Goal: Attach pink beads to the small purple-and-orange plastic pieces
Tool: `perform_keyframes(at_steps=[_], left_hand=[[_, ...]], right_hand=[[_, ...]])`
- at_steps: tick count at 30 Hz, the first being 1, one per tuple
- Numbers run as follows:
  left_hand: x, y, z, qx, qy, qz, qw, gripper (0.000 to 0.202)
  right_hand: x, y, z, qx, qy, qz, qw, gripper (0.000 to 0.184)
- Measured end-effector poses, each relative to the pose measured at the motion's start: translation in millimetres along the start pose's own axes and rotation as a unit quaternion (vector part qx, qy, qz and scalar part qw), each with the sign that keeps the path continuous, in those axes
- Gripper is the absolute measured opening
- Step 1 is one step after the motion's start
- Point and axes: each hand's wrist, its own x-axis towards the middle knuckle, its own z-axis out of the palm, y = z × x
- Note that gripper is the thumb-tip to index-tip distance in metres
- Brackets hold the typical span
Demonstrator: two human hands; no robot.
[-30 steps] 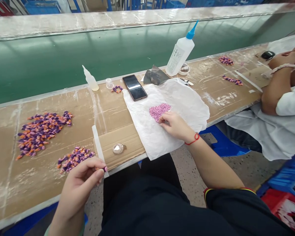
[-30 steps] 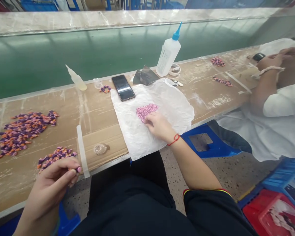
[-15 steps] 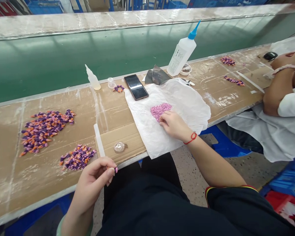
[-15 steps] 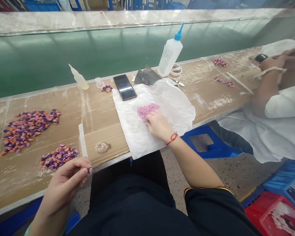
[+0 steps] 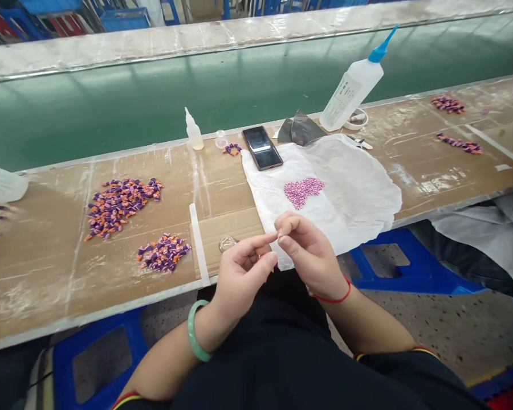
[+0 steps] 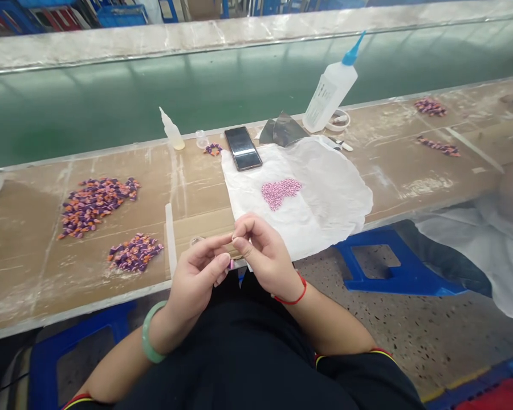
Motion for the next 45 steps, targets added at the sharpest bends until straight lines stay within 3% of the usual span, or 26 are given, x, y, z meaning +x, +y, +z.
perform_keyframes(at_steps=[5, 14, 19, 22, 26, 29, 32, 37, 41, 45], left_hand=[[-7.5, -2.6, -2.4, -0.017, 0.025, -0.013, 0.999, 0.027], [-4.6, 5.7, -5.8, -0.050, 0.004, -0.092, 0.995, 0.021], [-3.6, 5.3, -2.9, -0.076, 0.018, -0.116, 0.990, 0.030], [-3.9, 2.8, -1.8, -0.054, 0.036, -0.080, 0.995, 0.030], [-5.1, -0.1, -0.6, -0.013, 0.060, -0.015, 0.998, 0.025], [-6.1, 1.4, 0.0, 0.037, 0.078, 0.011, 0.996, 0.023], [-7.2, 6.0, -0.7, 0.081, 0.083, 0.008, 0.993, 0.020], [-9.2, 13.8, -2.0, 0.144, 0.080, 0.028, 0.986, 0.016], [-10.3, 16.4, -1.7, 0.193, 0.082, 0.023, 0.977, 0.014], [-9.2, 16.3, -3.9, 0.180, 0.082, -0.005, 0.980, 0.015]], right_hand=[[-1.9, 2.3, 4.9, -0.113, 0.027, -0.087, 0.989, 0.011], [-0.5, -2.6, -4.9, -0.147, -0.040, -0.140, 0.978, 0.023], [-10.8, 4.5, 4.5, 0.005, -0.003, -0.020, 1.000, 0.010], [-18.4, 8.3, 17.0, 0.118, 0.030, 0.053, 0.991, 0.006], [-24.1, 8.1, 28.4, 0.162, 0.074, 0.099, 0.979, 0.007], [-23.2, 3.6, 26.0, 0.100, 0.075, 0.080, 0.989, 0.004], [-17.5, -6.2, 16.0, -0.036, 0.067, 0.020, 0.997, 0.011], [-7.3, -23.2, 2.8, -0.223, -0.046, -0.049, 0.972, 0.013], [-6.0, -24.6, 2.5, -0.285, -0.065, -0.073, 0.954, 0.014], [-5.6, -21.9, 4.4, -0.300, -0.060, -0.086, 0.948, 0.015]])
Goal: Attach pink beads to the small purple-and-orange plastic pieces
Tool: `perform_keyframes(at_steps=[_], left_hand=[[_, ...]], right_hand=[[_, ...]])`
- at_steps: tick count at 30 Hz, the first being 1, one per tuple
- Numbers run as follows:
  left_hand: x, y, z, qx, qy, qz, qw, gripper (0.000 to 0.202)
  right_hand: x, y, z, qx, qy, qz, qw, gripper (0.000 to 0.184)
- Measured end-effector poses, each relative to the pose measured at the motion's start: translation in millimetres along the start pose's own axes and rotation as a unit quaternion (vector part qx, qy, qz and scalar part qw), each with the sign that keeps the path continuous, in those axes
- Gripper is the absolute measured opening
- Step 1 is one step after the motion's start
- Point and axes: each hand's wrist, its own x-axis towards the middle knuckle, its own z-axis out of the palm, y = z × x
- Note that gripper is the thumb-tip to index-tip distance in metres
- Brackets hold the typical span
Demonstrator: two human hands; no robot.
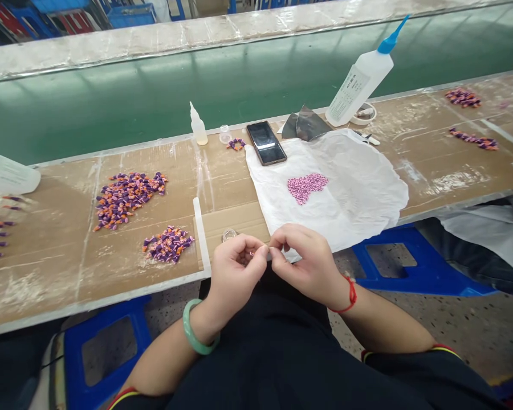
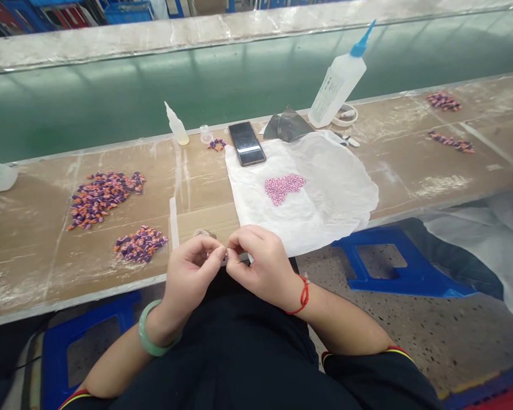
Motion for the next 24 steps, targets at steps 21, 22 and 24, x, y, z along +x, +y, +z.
perform_keyframes(at_steps=[21, 22, 24], left_hand=[[4.4, 0.0, -10.1, -0.191, -0.140, -0.189, 0.953, 0.046], [4.3, -0.4, -9.9, -0.181, -0.136, -0.181, 0.957, 0.046], [3.4, -0.2, -9.3, -0.152, -0.114, -0.142, 0.972, 0.041]], right_hand=[[18.2, 15.4, -22.7, -0.130, -0.098, -0.330, 0.930, 0.019], [19.0, 16.3, -22.7, -0.122, -0.104, -0.326, 0.932, 0.019], [19.1, 16.5, -20.7, -0.081, -0.108, -0.287, 0.948, 0.017]])
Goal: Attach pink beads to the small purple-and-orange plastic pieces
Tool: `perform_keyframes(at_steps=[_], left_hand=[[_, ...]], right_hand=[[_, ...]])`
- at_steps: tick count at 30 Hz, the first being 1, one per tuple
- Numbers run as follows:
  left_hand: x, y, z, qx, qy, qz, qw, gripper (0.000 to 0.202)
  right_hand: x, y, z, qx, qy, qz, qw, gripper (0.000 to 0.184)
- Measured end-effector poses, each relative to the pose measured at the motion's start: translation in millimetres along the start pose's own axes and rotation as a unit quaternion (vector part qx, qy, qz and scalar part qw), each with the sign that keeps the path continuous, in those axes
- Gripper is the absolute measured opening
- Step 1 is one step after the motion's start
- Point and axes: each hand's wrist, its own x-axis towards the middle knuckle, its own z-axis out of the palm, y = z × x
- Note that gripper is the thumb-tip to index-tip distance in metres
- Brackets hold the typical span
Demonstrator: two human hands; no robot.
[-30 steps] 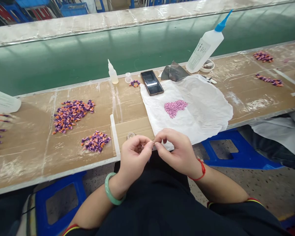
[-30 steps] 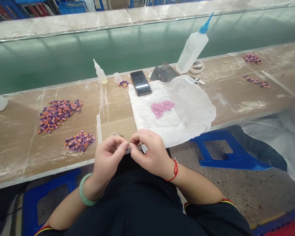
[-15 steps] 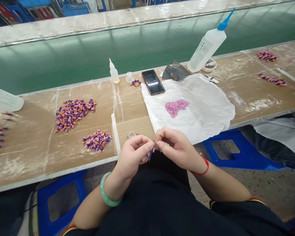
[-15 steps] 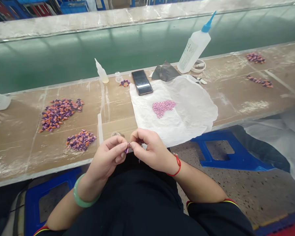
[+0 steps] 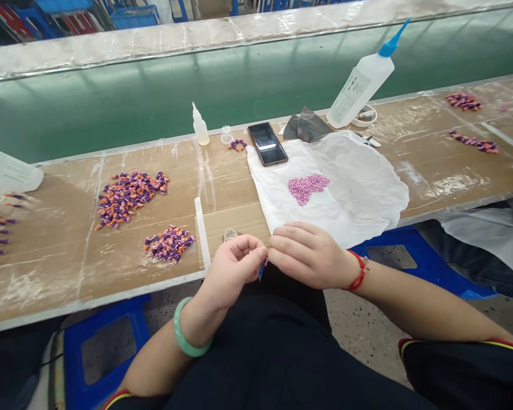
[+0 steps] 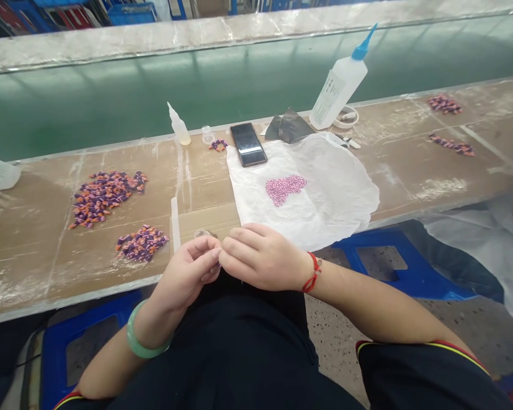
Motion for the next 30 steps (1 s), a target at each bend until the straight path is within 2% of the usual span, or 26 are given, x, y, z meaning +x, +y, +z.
perform_keyframes(at_steps=[3, 7, 9, 11, 14, 16, 18, 21, 24, 27, 30], left_hand=[[-3.5, 2.5, 1.7, 0.099, 0.059, 0.113, 0.987, 0.025], [-9.1, 7.8, 2.4, 0.262, 0.108, 0.271, 0.920, 0.017], [-10.3, 9.0, 1.6, 0.304, 0.108, 0.316, 0.892, 0.019], [-10.4, 8.9, 0.3, 0.323, 0.105, 0.335, 0.879, 0.019], [-9.8, 8.3, -2.0, 0.341, 0.103, 0.352, 0.866, 0.019], [-9.8, 8.7, -3.8, 0.347, 0.098, 0.359, 0.861, 0.019], [-10.7, 9.9, -6.6, 0.337, 0.089, 0.350, 0.870, 0.018], [-13.2, 10.8, -14.6, 0.287, 0.094, 0.311, 0.901, 0.016], [-16.6, 7.0, -28.9, 0.215, 0.111, 0.246, 0.938, 0.012], [-20.5, -1.0, -46.5, 0.139, 0.114, 0.168, 0.969, 0.012], [-24.1, -8.7, -60.1, 0.101, 0.133, 0.114, 0.979, 0.015]], right_hand=[[1.7, -5.2, 4.0, 0.092, 0.033, 0.126, 0.987, 0.013], [6.5, -15.3, 4.4, 0.238, 0.021, 0.296, 0.925, 0.010], [9.3, -18.8, 3.4, 0.306, 0.009, 0.336, 0.890, 0.009], [11.6, -20.9, 2.9, 0.360, 0.003, 0.364, 0.859, 0.008], [13.9, -22.4, 3.3, 0.395, 0.005, 0.388, 0.833, 0.006], [15.1, -22.7, 3.9, 0.390, 0.003, 0.386, 0.836, 0.006], [16.5, -22.7, 4.1, 0.373, -0.001, 0.370, 0.851, 0.007], [19.4, -20.7, 3.5, 0.322, -0.008, 0.329, 0.888, 0.010], [23.4, -13.4, 3.7, 0.249, -0.030, 0.259, 0.933, 0.013], [28.8, 0.5, 8.3, 0.168, -0.091, 0.176, 0.966, 0.016], [35.9, 16.9, 18.9, 0.088, -0.175, 0.120, 0.973, 0.017]])
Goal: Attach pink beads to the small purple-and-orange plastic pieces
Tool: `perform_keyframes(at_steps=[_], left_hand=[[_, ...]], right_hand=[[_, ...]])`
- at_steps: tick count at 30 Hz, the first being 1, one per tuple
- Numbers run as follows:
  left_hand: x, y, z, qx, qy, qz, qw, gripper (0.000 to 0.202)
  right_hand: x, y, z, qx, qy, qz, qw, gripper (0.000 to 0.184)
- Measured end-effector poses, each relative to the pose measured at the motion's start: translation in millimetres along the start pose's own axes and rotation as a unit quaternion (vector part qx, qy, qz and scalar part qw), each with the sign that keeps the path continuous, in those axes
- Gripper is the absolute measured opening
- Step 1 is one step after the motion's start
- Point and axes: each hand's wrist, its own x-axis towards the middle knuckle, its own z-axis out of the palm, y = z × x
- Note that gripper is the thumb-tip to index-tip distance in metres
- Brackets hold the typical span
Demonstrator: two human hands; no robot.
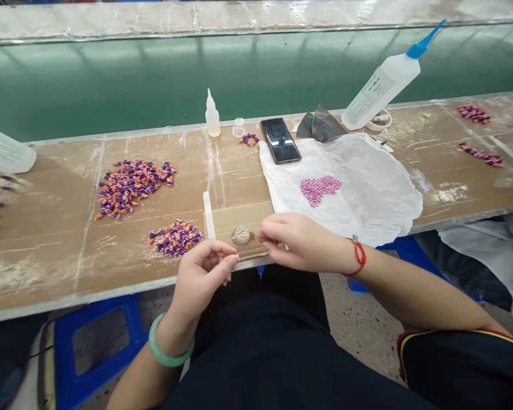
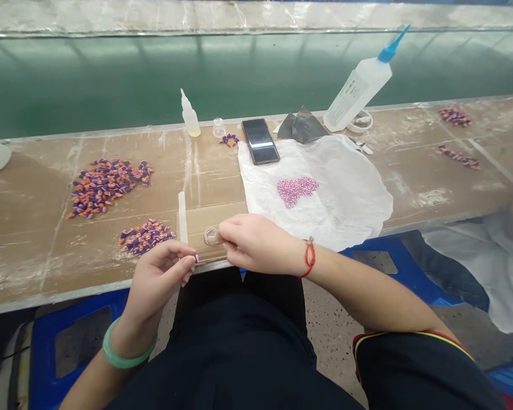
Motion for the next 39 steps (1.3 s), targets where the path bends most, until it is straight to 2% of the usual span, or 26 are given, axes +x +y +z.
perform_keyframes(at_steps=[5, 13, 17, 21, 23, 26, 28, 31, 34, 39], left_hand=[[-2.4, -5.3, -6.8, -0.010, 0.006, -0.056, 0.998, 0.017], [-0.4, -10.4, -10.4, -0.034, -0.018, -0.066, 0.997, 0.012], [-0.4, -11.7, -11.8, -0.039, -0.021, -0.065, 0.997, 0.012], [0.0, -13.7, -13.2, -0.051, -0.021, -0.062, 0.997, 0.013], [0.1, -15.9, -13.0, -0.070, -0.014, -0.049, 0.996, 0.014], [-1.4, -18.1, -10.5, -0.133, 0.008, -0.007, 0.991, 0.015], [-3.3, -16.7, -7.6, -0.185, 0.015, 0.030, 0.982, 0.013], [-6.6, -10.7, -2.9, -0.231, -0.004, 0.083, 0.969, 0.009], [-9.2, -4.0, 0.3, -0.237, -0.028, 0.120, 0.964, 0.011], [-12.0, 1.6, 2.2, -0.220, -0.032, 0.157, 0.962, 0.012]], right_hand=[[23.7, 13.5, 9.2, -0.131, -0.096, 0.021, 0.987, 0.018], [51.4, -2.2, 2.7, -0.224, -0.261, 0.082, 0.935, 0.011], [59.0, -7.9, 0.4, -0.243, -0.299, 0.093, 0.918, 0.013], [59.1, -7.6, 0.1, -0.232, -0.286, 0.092, 0.925, 0.012], [56.0, -7.6, -1.3, -0.183, -0.243, 0.098, 0.947, 0.014], [48.4, -11.9, -5.4, 0.005, -0.159, 0.129, 0.979, 0.016], [42.9, -17.8, -8.5, 0.167, -0.135, 0.168, 0.962, 0.016], [36.2, -28.3, -11.7, 0.334, -0.139, 0.219, 0.906, 0.017], [32.1, -36.6, -13.1, 0.380, -0.133, 0.229, 0.886, 0.017], [29.9, -44.5, -14.9, 0.372, -0.112, 0.220, 0.895, 0.013]])
